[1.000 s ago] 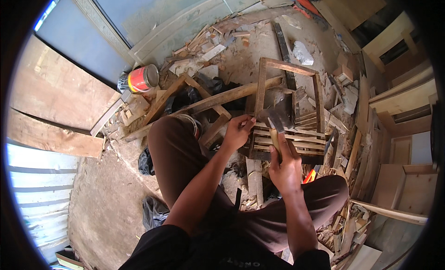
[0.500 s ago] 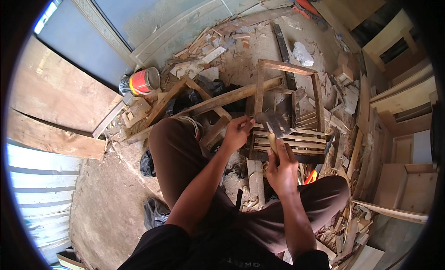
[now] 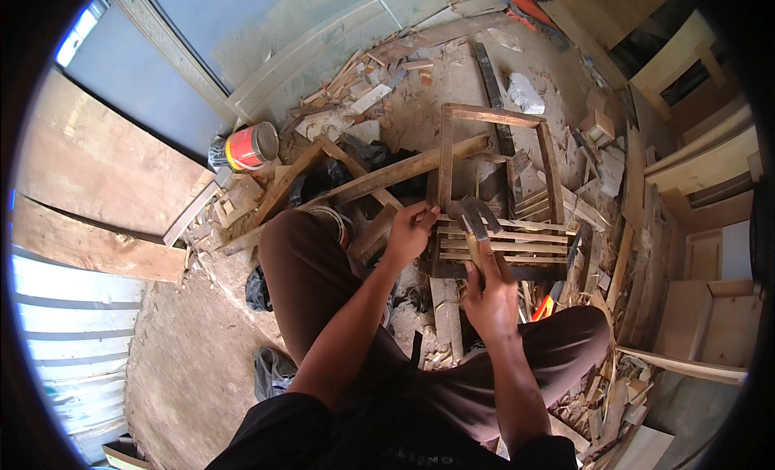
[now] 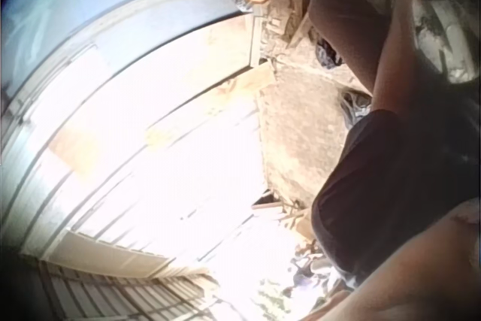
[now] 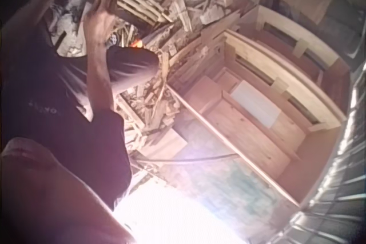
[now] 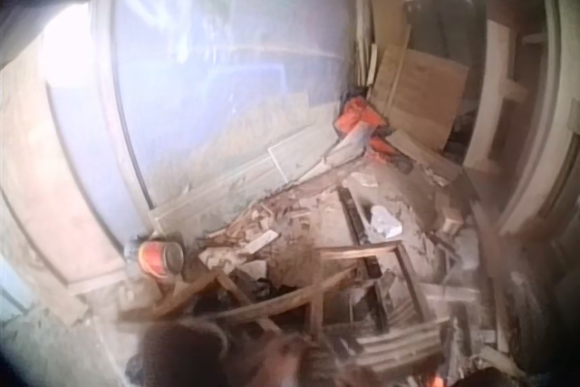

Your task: The person sits on the floor and dismantles a wooden chair frame using a hammer and a hand saw. They first use the hammer to loosen parts of the frame, then switch to the saw to cut through the wooden slats and frame members, separating the chair into smaller pieces.

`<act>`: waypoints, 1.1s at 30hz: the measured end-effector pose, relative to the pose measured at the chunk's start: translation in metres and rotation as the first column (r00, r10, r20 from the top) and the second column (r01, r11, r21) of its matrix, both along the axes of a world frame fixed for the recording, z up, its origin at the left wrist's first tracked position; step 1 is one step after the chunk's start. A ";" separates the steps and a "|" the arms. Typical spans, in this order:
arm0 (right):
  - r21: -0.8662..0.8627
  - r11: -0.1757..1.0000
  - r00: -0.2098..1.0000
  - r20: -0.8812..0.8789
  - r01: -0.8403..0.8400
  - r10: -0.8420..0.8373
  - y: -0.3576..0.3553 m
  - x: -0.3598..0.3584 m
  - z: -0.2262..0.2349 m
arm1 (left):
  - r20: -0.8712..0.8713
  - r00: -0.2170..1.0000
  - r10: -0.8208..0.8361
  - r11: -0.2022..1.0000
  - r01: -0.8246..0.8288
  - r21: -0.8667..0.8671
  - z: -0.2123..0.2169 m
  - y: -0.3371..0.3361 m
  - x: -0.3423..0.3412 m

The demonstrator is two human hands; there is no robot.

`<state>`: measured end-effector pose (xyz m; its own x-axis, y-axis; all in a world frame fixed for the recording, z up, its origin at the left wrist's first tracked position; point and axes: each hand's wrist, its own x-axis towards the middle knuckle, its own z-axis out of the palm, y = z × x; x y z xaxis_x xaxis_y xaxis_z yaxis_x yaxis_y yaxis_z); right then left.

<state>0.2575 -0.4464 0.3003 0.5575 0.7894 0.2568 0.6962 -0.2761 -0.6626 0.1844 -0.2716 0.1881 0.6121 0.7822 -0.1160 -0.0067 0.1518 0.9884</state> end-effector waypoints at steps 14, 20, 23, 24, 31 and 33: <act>-0.099 0.995 0.997 0.062 -0.032 0.038 -0.007 0.003 -0.015 | -0.011 1.000 -0.018 1.000 0.017 -0.020 -0.004 -0.002 0.002; 0.209 0.978 0.999 0.043 0.019 -0.029 -0.002 -0.007 0.021 | 0.040 0.999 -0.011 1.000 0.011 0.002 -0.006 -0.005 0.003; 0.334 0.942 0.975 0.210 0.001 -0.076 -0.003 -0.006 0.019 | 0.050 0.999 -0.018 1.000 0.017 0.011 -0.005 -0.005 0.005; 0.298 0.954 0.987 0.153 0.009 -0.057 -0.003 -0.007 0.016 | 0.052 0.998 -0.020 1.000 0.019 0.016 -0.006 -0.004 0.005; 0.057 0.998 0.999 -0.030 -0.041 0.043 -0.018 -0.010 -0.027 | -0.020 1.000 0.000 1.000 0.000 0.023 -0.007 -0.003 0.005; 0.077 0.997 0.998 -0.065 -0.009 0.014 -0.014 -0.014 -0.023 | -0.054 0.999 -0.001 1.000 0.000 -0.008 -0.004 -0.002 0.005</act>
<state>0.2437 -0.4606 0.2774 0.5663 0.7752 0.2799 0.6535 -0.2154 -0.7256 0.1893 -0.2737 0.1838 0.6053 0.7806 -0.1557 0.0472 0.1601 0.9860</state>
